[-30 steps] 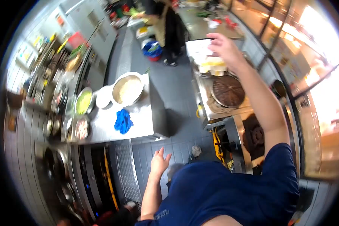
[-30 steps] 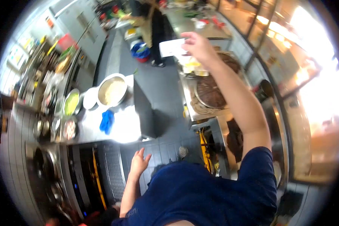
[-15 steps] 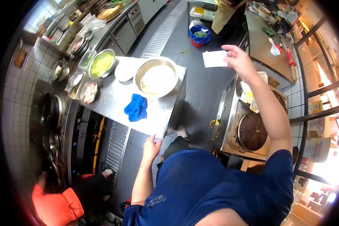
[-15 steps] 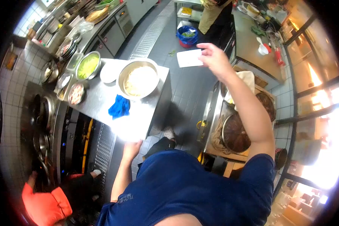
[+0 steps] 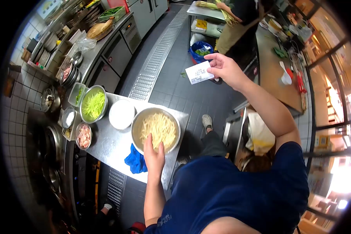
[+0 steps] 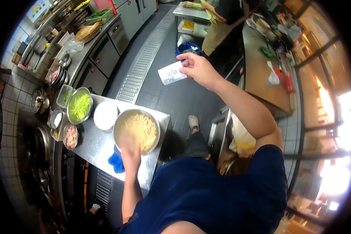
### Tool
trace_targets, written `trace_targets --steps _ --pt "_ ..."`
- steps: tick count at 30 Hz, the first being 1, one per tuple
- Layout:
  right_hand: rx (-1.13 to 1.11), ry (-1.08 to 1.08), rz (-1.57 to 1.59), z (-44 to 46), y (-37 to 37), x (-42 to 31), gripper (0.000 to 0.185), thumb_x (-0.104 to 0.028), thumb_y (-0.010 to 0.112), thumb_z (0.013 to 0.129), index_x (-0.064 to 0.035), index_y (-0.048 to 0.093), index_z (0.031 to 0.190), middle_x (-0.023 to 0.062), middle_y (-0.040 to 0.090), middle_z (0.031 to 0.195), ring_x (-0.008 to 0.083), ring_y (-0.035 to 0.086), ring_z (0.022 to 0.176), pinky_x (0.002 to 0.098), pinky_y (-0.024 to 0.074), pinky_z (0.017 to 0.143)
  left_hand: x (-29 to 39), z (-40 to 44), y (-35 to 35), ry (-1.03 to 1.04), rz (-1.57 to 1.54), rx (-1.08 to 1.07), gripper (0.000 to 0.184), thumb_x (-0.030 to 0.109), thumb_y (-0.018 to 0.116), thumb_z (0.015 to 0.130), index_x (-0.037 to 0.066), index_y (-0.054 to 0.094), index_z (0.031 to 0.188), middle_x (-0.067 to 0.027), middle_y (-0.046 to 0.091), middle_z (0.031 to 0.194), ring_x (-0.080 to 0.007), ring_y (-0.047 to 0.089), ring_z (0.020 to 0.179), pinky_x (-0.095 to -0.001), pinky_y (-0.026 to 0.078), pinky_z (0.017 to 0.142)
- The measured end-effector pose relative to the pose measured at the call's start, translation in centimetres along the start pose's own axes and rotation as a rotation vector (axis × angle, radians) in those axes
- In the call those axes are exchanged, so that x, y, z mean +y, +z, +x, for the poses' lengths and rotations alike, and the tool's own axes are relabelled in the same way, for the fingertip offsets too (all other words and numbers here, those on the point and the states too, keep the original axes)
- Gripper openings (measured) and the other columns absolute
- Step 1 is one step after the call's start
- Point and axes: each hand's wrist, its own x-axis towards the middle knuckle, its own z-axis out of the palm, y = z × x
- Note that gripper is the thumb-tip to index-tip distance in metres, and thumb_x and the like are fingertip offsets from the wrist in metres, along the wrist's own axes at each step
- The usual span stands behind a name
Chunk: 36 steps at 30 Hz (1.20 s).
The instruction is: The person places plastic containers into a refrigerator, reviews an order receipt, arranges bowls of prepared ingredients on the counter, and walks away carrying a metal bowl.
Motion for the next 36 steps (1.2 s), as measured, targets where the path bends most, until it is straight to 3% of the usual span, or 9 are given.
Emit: trace_targets --steps 3,7,11,14,20,29,36 --pt "-0.046 0.009 0.028 7.1 -3.3 2.2 0.043 -0.001 0.062 0.091 0.0034 0.051 0.133 0.0087 0.064 0.105 0.0149 0.065 0.096 0.0281 0.0540 0.077 2.9 4.8 3.4 -0.102 -0.119 0.104 0.049 0.012 0.068 0.090 -0.005 0.054 0.134 -0.0254 0.059 0.127 -0.0395 0.058 0.116 -0.0437 0.046 0.100" --pt "-0.162 0.041 0.112 17.7 -7.6 6.2 0.045 -0.003 0.063 0.092 0.0027 0.050 0.134 0.0086 0.064 0.106 0.0146 0.064 0.096 0.0283 0.0535 0.078 3.8 11.6 10.6 -0.073 0.012 0.178 0.048 0.013 0.069 0.089 -0.005 0.055 0.132 -0.0239 0.061 0.123 -0.0366 0.060 0.112 -0.0425 0.049 0.096" --pt "-0.251 0.091 0.122 24.7 -11.2 7.3 0.044 -0.003 0.064 0.091 0.0031 0.050 0.133 0.0088 0.064 0.106 0.0146 0.065 0.094 0.0284 0.0541 0.076 5.1 17.3 18.0 -0.352 -0.239 0.103 0.046 0.013 0.068 0.090 -0.001 0.056 0.132 -0.0198 0.063 0.119 -0.0310 0.063 0.107 -0.0364 0.051 0.091" --pt "-0.301 0.097 0.119 29.5 -13.1 7.2 0.044 -0.004 0.063 0.092 0.0019 0.050 0.134 0.0071 0.064 0.106 0.0128 0.064 0.092 0.0274 0.0538 0.076 7.2 22.4 20.7 -0.287 -0.230 0.123 0.046 0.013 0.068 0.090 -0.002 0.056 0.132 -0.0200 0.063 0.118 -0.0312 0.063 0.108 -0.0372 0.051 0.091" --pt "-0.358 0.078 0.126 38.3 -12.5 7.5 0.044 -0.004 0.064 0.093 -0.0011 0.051 0.135 0.0041 0.063 0.105 0.0104 0.063 0.093 0.0268 0.0537 0.079 6.8 29.3 21.7 -0.363 -0.203 0.129 0.045 0.013 0.068 0.090 -0.003 0.057 0.131 -0.0205 0.064 0.119 -0.0312 0.064 0.109 -0.0376 0.052 0.093" --pt "-0.434 0.026 0.137 53.7 -5.7 5.7 0.044 -0.004 0.065 0.093 -0.0002 0.052 0.134 0.0029 0.062 0.100 0.0098 0.061 0.090 0.0261 0.0530 0.078 -3.0 37.9 20.1 -0.669 -0.317 0.138 0.041 0.014 0.071 0.089 -0.004 0.061 0.125 -0.0182 0.069 0.111 -0.0269 0.069 0.101 -0.0349 0.054 0.090" --pt "-0.446 -0.048 0.164 67.8 1.9 1.1 0.045 -0.005 0.065 0.093 0.0010 0.051 0.135 0.0035 0.061 0.099 0.0105 0.061 0.090 0.0275 0.0535 0.080 -8.8 52.2 13.9 -0.414 -0.065 0.064 0.043 0.018 0.069 0.089 -0.004 0.061 0.125 -0.0233 0.066 0.114 -0.0370 0.065 0.107 -0.0416 0.052 0.094"
